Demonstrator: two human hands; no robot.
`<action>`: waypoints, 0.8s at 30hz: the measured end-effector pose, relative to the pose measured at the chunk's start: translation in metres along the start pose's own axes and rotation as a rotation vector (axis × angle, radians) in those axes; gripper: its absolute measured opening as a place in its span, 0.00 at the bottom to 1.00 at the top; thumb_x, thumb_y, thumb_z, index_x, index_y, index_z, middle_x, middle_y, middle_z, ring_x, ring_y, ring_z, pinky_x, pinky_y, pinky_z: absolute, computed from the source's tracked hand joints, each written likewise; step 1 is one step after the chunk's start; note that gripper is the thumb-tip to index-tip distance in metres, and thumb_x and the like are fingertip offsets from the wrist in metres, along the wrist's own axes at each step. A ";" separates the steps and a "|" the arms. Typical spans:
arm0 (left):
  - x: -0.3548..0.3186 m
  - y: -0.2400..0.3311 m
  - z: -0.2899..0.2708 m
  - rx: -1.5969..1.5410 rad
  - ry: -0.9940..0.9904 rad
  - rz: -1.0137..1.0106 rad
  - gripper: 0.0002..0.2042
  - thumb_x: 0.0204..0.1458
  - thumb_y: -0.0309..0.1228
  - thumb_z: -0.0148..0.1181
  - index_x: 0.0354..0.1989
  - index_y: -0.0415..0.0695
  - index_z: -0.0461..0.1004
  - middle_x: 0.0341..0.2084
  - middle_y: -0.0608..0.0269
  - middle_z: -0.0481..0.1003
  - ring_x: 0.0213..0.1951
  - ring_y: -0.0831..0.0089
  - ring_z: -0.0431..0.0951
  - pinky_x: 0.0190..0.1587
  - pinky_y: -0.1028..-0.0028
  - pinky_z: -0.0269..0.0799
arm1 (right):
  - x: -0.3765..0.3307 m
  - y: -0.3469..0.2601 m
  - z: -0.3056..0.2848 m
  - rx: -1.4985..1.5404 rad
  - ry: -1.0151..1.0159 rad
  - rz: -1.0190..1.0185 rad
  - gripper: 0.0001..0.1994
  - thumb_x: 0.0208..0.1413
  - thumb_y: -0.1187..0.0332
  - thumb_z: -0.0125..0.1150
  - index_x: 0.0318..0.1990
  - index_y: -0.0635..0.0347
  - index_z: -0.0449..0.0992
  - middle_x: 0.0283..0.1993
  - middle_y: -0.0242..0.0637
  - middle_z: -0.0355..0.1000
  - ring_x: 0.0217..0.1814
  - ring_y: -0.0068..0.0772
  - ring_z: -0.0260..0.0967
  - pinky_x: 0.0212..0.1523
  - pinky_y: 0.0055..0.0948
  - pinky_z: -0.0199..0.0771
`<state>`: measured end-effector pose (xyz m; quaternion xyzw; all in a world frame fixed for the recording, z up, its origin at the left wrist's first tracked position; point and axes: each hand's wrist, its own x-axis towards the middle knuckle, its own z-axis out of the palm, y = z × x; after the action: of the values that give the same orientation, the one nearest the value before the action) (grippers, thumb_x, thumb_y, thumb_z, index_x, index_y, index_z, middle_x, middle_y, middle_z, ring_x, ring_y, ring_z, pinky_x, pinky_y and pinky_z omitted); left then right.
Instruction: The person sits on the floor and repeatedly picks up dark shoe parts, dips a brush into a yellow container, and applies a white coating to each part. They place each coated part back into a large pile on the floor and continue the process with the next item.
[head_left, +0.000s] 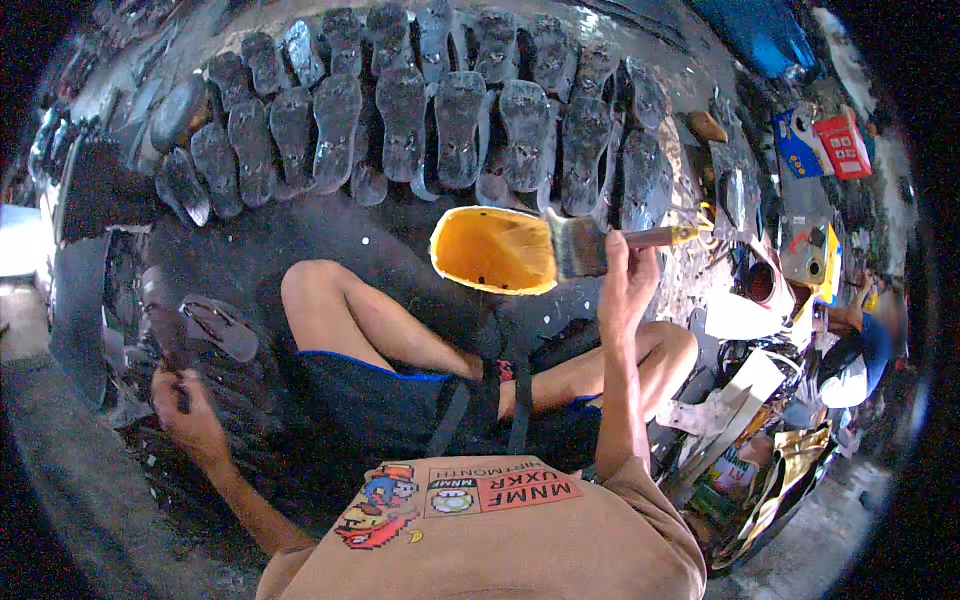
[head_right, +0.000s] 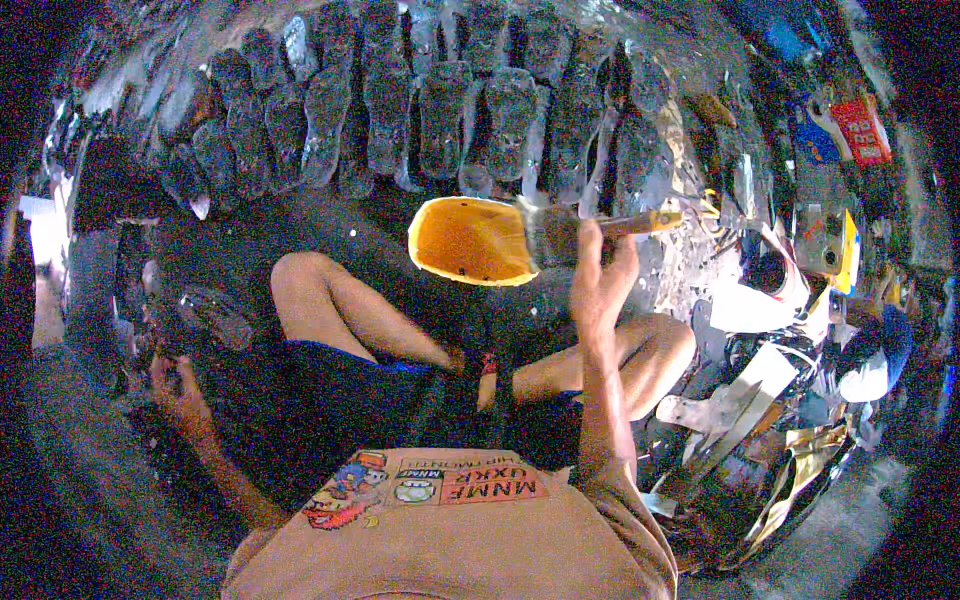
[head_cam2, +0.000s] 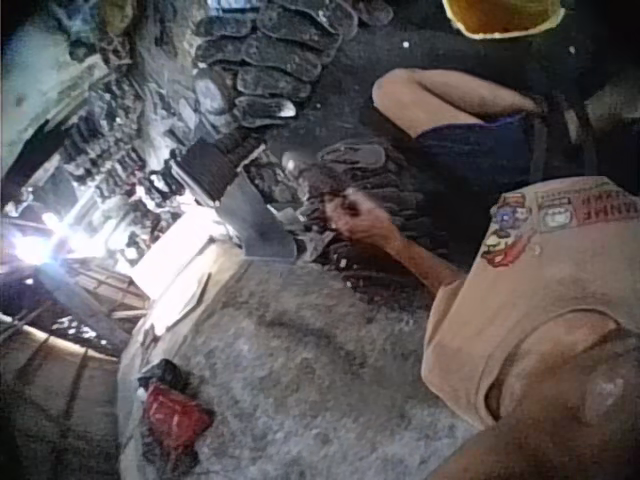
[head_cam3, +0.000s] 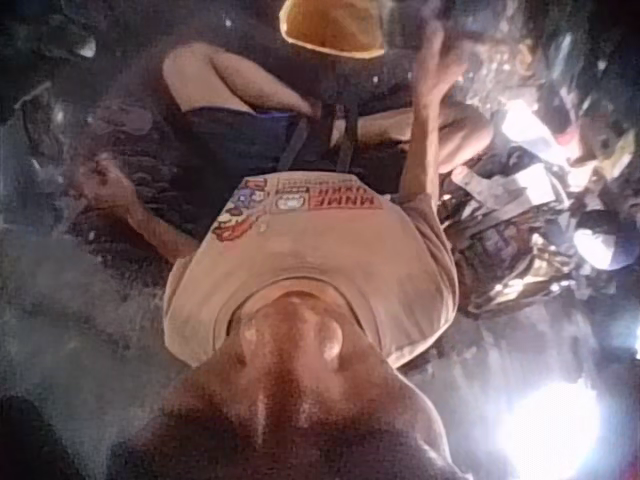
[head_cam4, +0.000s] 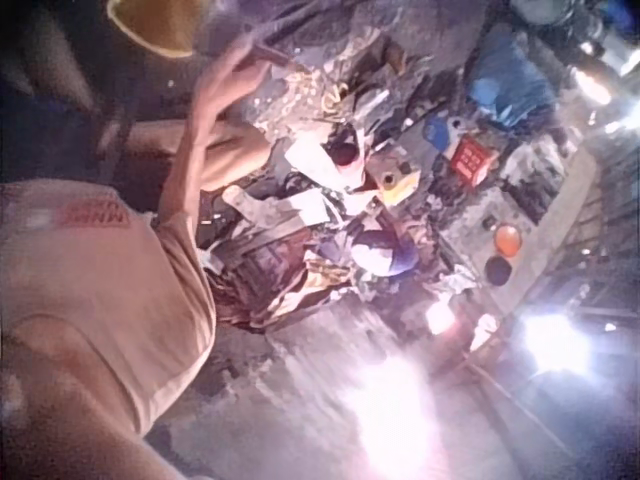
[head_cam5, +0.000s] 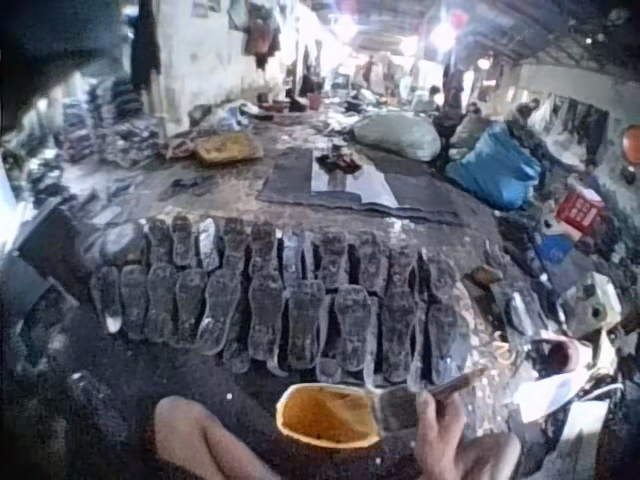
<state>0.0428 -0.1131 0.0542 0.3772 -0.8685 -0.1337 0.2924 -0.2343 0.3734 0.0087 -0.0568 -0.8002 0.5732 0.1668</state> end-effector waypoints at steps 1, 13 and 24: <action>-0.016 0.031 0.002 -0.131 -0.124 -0.091 0.11 0.58 0.28 0.66 0.45 0.36 0.81 0.51 0.48 0.80 0.50 0.52 0.78 0.59 0.58 0.71 | 0.006 0.012 -0.004 -0.044 -0.008 -0.039 0.11 0.67 0.65 0.62 0.41 0.66 0.79 0.34 0.37 0.79 0.37 0.22 0.73 0.36 0.31 0.72; -0.092 0.165 0.062 -1.003 -0.685 -0.348 0.21 0.58 0.30 0.60 0.59 0.34 0.77 0.55 0.50 0.79 0.51 0.60 0.80 0.59 0.69 0.71 | 0.000 -0.011 -0.034 0.636 0.013 0.437 0.13 0.65 0.59 0.65 0.44 0.62 0.79 0.34 0.29 0.76 0.35 0.24 0.73 0.34 0.25 0.74; -0.137 0.198 0.084 -1.775 -1.202 -0.691 0.30 0.60 0.53 0.52 0.56 0.36 0.73 0.45 0.47 0.81 0.41 0.58 0.83 0.38 0.64 0.81 | -0.006 -0.106 0.047 -0.036 -0.049 -0.614 0.10 0.45 0.67 0.81 0.34 0.54 0.85 0.35 0.35 0.82 0.35 0.38 0.79 0.36 0.36 0.76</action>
<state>-0.0480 0.1225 0.0214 0.1304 -0.3148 -0.9381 -0.0616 -0.2338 0.2940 0.0931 0.1984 -0.7939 0.4830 0.3116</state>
